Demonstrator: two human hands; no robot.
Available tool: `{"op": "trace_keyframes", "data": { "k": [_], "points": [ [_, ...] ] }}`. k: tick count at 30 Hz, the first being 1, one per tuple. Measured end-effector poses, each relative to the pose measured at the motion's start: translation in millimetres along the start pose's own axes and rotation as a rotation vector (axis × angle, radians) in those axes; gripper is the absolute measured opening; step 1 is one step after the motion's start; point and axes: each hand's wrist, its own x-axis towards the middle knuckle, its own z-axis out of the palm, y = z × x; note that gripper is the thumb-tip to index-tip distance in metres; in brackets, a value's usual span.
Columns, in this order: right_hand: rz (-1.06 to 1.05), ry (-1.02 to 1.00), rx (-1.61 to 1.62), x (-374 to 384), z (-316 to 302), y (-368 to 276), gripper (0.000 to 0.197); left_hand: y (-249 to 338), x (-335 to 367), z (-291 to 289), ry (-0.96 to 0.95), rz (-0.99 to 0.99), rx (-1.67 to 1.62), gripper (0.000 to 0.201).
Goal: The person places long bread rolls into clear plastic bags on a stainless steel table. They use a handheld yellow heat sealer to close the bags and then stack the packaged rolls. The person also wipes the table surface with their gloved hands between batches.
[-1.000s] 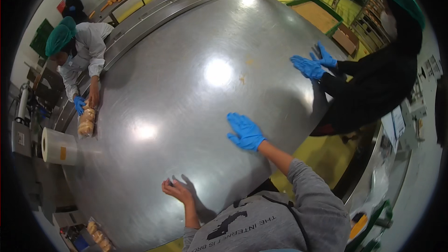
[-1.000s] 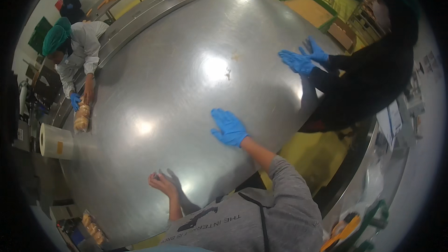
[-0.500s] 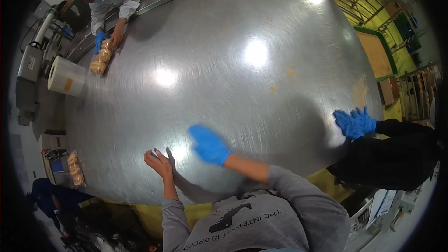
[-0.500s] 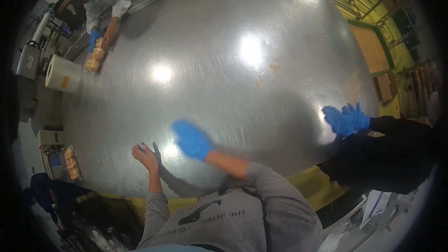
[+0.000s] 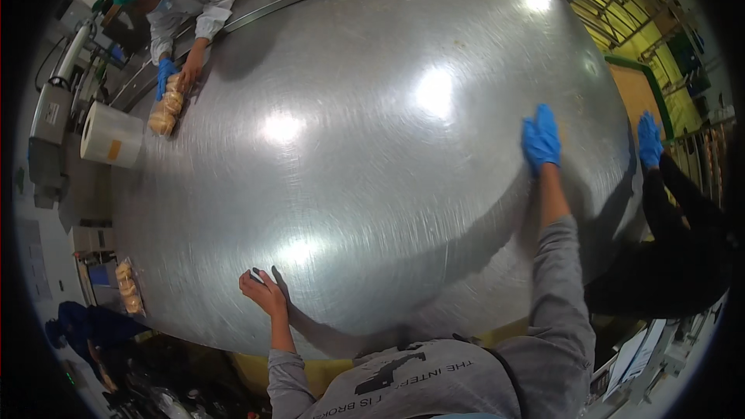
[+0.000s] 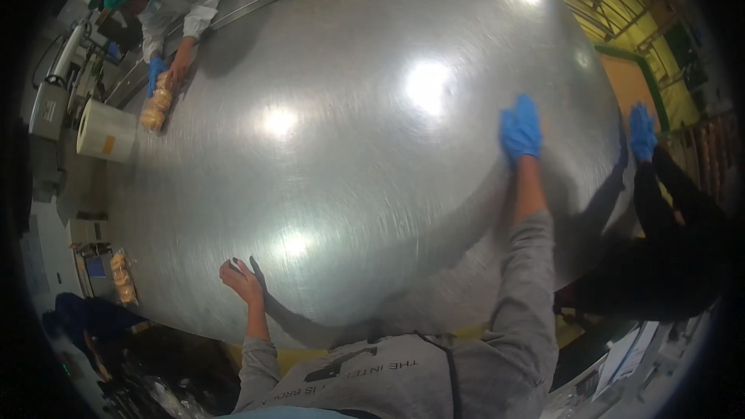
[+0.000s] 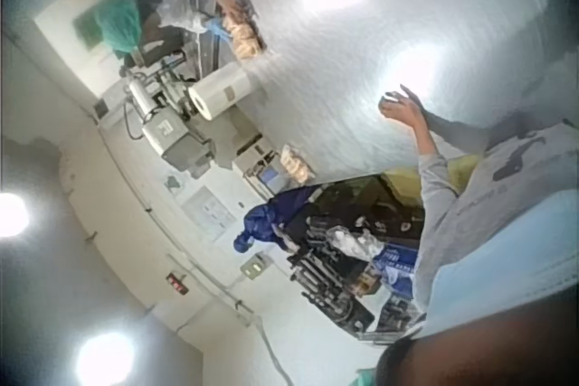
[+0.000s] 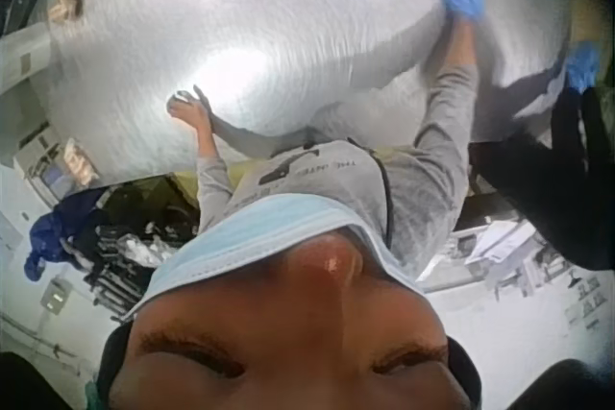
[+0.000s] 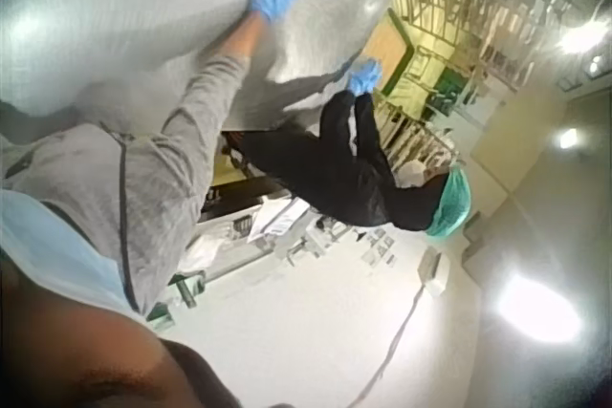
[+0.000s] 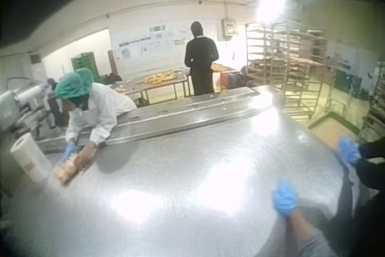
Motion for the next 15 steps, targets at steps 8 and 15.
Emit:
{"op": "trace_keyframes", "data": {
  "k": [8, 15],
  "points": [
    [-0.745, -0.348, 0.037, -87, 12, -297, 0.040, 4, -6, -7, -0.017, -0.055, -0.024, 0.044],
    [-1.262, -0.680, 0.924, -298, 41, -526, 0.053, -4, 1, 0, 0.137, -0.099, -0.133, 0.041]
  ]
}}
